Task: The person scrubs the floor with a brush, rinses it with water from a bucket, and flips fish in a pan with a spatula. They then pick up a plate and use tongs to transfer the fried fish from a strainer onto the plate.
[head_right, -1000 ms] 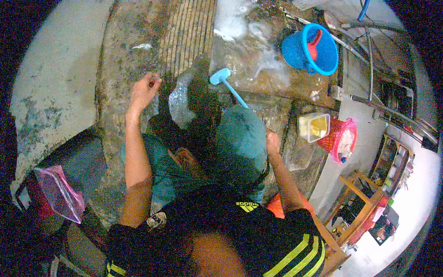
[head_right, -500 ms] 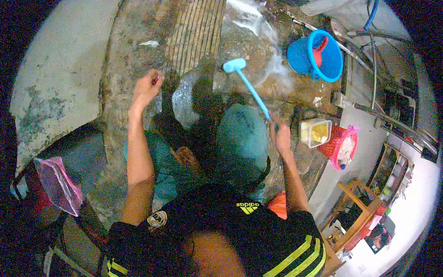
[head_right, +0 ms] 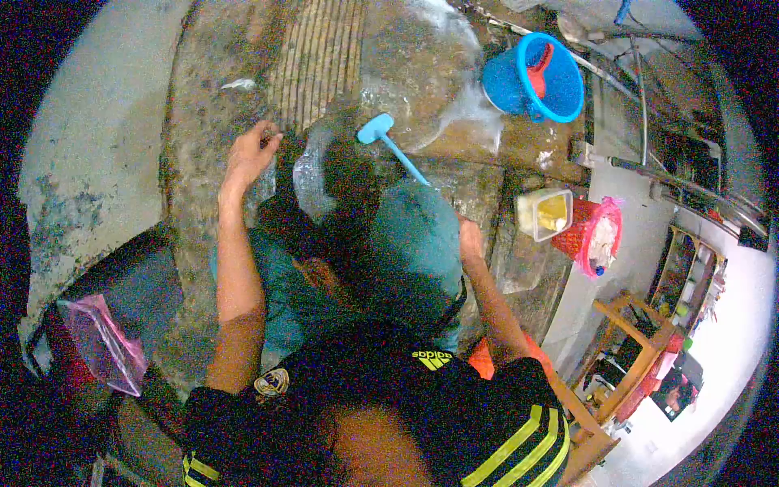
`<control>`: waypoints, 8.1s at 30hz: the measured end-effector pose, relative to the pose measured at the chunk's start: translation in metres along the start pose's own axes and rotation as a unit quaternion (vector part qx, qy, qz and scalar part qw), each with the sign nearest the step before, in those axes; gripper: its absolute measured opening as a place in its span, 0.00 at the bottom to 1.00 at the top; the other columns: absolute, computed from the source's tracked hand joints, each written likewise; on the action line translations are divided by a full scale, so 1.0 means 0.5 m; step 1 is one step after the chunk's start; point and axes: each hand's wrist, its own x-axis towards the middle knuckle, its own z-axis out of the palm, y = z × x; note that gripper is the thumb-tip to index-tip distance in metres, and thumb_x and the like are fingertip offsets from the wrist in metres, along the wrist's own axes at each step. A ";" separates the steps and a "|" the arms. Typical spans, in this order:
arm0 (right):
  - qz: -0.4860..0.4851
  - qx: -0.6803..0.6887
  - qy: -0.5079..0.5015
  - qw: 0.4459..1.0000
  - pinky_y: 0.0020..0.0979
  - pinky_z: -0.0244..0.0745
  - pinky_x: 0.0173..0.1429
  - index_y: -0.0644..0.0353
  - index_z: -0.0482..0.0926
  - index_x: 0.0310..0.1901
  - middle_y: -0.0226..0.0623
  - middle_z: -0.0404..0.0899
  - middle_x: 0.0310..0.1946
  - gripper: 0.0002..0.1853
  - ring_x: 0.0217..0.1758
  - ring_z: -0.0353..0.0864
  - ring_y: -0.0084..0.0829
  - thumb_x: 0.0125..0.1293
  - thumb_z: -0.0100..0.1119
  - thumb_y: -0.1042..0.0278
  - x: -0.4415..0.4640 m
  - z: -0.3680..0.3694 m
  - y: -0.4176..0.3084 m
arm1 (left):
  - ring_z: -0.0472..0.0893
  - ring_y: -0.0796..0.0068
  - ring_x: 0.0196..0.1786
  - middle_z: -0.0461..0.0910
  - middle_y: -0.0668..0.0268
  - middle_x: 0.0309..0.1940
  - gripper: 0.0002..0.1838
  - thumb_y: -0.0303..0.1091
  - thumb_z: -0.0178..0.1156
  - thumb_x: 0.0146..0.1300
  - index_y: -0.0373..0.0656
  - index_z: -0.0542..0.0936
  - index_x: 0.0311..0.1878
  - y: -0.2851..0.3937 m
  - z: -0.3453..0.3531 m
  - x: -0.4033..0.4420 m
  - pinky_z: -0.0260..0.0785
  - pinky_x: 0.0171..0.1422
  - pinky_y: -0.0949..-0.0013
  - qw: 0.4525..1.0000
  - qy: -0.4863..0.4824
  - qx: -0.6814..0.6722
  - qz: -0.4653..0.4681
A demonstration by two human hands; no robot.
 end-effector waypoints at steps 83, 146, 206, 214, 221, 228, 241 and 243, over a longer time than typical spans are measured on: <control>-0.001 0.204 0.155 0.967 0.33 0.72 0.48 0.54 0.75 0.50 0.46 0.79 0.41 0.20 0.43 0.79 0.36 0.54 0.59 0.64 0.021 -0.161 0.204 | 0.79 0.56 0.36 0.79 0.54 0.28 0.16 0.43 0.55 0.57 0.43 0.74 0.44 0.042 0.033 0.026 0.68 0.40 0.60 0.993 -0.078 0.094 0.005; 0.156 0.253 -0.219 0.929 0.20 0.56 0.09 0.53 0.66 0.57 0.23 0.61 0.13 0.20 0.08 0.59 0.14 0.63 0.47 0.63 0.221 -0.423 -0.014 | 0.77 0.53 0.40 0.79 0.55 0.33 0.19 0.46 0.56 0.56 0.44 0.74 0.46 0.014 0.044 0.035 0.68 0.44 0.57 0.994 -0.097 0.019 -0.045; 0.151 0.121 0.316 0.929 0.44 0.74 0.45 0.71 0.65 0.52 0.57 0.76 0.39 0.26 0.41 0.78 0.51 0.51 0.52 0.66 0.731 -0.190 -0.071 | 0.77 0.53 0.37 0.77 0.53 0.32 0.16 0.38 0.58 0.56 0.40 0.73 0.45 0.061 -0.086 -0.144 0.68 0.41 0.58 0.991 -0.013 0.075 -0.108; 0.001 0.032 0.235 0.971 0.47 0.71 0.44 0.69 0.68 0.51 0.61 0.75 0.34 0.23 0.40 0.76 0.55 0.53 0.51 0.67 0.655 -0.142 -0.048 | 0.77 0.55 0.37 0.77 0.54 0.32 0.15 0.37 0.57 0.56 0.40 0.73 0.45 0.066 -0.072 -0.109 0.67 0.41 0.59 0.994 -0.028 0.062 -0.091; 0.024 0.025 0.253 0.967 0.47 0.71 0.46 0.64 0.67 0.55 0.58 0.76 0.33 0.25 0.40 0.76 0.52 0.55 0.51 0.66 0.547 -0.257 -0.064 | 0.77 0.56 0.36 0.77 0.54 0.32 0.16 0.36 0.57 0.57 0.39 0.73 0.46 0.090 -0.065 -0.088 0.67 0.40 0.60 0.995 -0.052 0.052 -0.070; 0.139 0.035 0.273 0.951 0.45 0.74 0.43 0.66 0.68 0.49 0.52 0.77 0.39 0.19 0.37 0.79 0.51 0.56 0.45 0.69 0.683 -0.234 -0.054 | 0.77 0.58 0.34 0.77 0.55 0.30 0.15 0.37 0.56 0.58 0.40 0.72 0.47 0.080 -0.068 -0.108 0.67 0.39 0.60 0.993 -0.047 0.090 -0.062; -0.078 0.071 0.211 0.972 0.40 0.70 0.49 0.60 0.74 0.51 0.57 0.77 0.36 0.21 0.43 0.77 0.50 0.55 0.52 0.65 0.548 -0.288 -0.099 | 0.77 0.54 0.37 0.77 0.53 0.31 0.16 0.37 0.57 0.57 0.39 0.72 0.46 0.078 -0.062 -0.092 0.67 0.41 0.58 0.991 -0.071 0.072 -0.087; -0.096 0.078 0.223 0.967 0.41 0.70 0.48 0.58 0.73 0.52 0.57 0.77 0.36 0.21 0.42 0.77 0.50 0.55 0.51 0.65 0.639 -0.307 -0.119 | 0.77 0.54 0.38 0.77 0.53 0.31 0.16 0.37 0.57 0.57 0.39 0.72 0.45 0.084 -0.062 -0.087 0.68 0.41 0.58 0.990 -0.073 0.077 -0.091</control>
